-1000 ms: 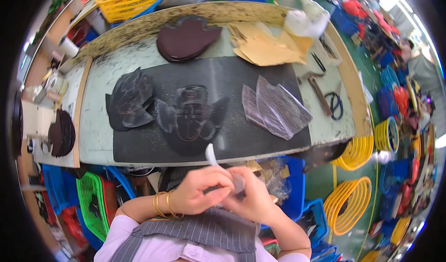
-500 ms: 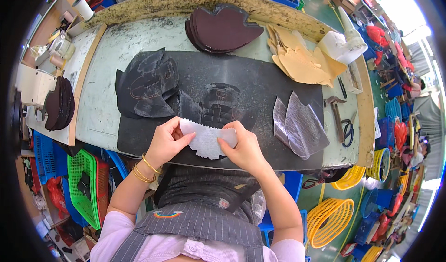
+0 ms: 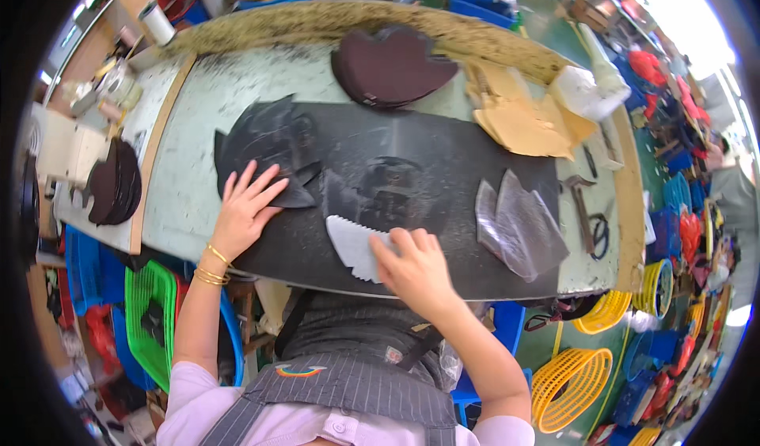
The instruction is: The person presses lining pieces onto shoe upper cutouts by hand and stacks the assembled parts. They then retrieve additional materials from a nearby table and walk down the workshop aisle.
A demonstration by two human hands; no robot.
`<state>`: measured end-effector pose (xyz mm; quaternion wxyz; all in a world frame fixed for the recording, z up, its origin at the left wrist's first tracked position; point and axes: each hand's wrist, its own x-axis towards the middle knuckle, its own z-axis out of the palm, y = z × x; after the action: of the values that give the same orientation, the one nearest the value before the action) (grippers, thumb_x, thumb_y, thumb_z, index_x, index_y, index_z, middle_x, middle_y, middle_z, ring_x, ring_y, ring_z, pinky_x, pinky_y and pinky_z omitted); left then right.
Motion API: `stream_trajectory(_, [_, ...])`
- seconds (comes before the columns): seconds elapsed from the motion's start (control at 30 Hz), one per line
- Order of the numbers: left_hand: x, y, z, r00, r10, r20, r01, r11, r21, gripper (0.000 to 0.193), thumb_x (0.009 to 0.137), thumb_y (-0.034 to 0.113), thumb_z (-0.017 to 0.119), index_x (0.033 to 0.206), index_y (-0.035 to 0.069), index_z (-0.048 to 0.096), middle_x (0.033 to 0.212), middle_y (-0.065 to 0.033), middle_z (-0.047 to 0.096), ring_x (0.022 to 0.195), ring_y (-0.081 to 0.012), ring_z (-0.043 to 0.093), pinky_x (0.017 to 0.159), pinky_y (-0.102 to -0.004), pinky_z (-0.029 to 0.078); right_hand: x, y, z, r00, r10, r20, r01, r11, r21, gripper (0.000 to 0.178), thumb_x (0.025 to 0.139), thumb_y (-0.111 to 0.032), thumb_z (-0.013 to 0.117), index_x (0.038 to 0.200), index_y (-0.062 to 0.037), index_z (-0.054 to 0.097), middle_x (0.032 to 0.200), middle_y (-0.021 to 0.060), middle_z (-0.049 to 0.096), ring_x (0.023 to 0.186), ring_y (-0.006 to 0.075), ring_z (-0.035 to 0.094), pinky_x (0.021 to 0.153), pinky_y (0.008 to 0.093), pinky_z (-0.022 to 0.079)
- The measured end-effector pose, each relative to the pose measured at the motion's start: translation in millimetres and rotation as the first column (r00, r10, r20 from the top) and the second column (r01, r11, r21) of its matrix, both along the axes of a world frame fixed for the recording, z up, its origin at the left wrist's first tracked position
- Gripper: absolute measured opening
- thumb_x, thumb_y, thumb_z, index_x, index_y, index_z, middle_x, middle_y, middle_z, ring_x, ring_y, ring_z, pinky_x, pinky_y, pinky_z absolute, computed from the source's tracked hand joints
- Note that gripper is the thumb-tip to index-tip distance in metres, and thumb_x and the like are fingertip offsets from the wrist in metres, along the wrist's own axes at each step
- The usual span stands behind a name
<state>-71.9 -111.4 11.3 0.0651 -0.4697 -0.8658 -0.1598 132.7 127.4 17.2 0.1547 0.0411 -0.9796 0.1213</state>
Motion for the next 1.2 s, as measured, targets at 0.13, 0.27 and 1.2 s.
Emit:
stream_trajectory(0.13, [-4, 22, -12, 0.940, 0.317, -0.125, -0.324, 0.945, -0.046, 0.042, 0.088, 0.032, 0.055, 0.127, 0.017, 0.053, 0.135, -0.0046, 0.048, 0.126, -0.0356, 0.039, 0.101, -0.0534, 0.028, 6, 10, 3, 0.998, -0.031, -0.061, 0.012, 0.953, -0.303, 0.027, 0.074, -0.012, 0.066, 0.100, -0.0092, 0.061, 0.093, 0.0100, 0.053, 0.083, 0.0274, 0.053, 0.074, 0.0375, 0.045])
stream_trajectory(0.27, [58, 60, 31, 0.992, -0.051, -0.116, 0.061, 0.995, 0.079, 0.046, 0.080, 0.036, 0.064, 0.119, 0.012, 0.057, 0.125, -0.0098, 0.053, 0.117, -0.0341, 0.045, 0.100, -0.0504, 0.029, 52, 79, 15, 0.769, -0.624, -0.137, 0.571, 0.768, -0.290, 0.012, 0.076, -0.005, 0.064, 0.087, -0.0029, 0.062, 0.086, 0.0132, 0.059, 0.082, 0.0335, 0.054, 0.071, 0.0424, 0.045])
stream_trajectory(1.2, [149, 117, 47, 0.200, -0.564, 0.801, -0.557, 0.607, 0.567, 0.020, 0.094, 0.008, 0.051, 0.106, -0.006, 0.059, 0.094, -0.0066, 0.064, 0.086, -0.0110, 0.062, 0.078, -0.0246, 0.052, 10, -11, 73, 0.911, -0.071, -0.405, 0.044, 0.996, -0.074, 0.025, 0.072, 0.007, 0.067, 0.096, 0.0019, 0.066, 0.084, 0.0114, 0.062, 0.071, 0.0263, 0.058, 0.062, 0.0353, 0.048])
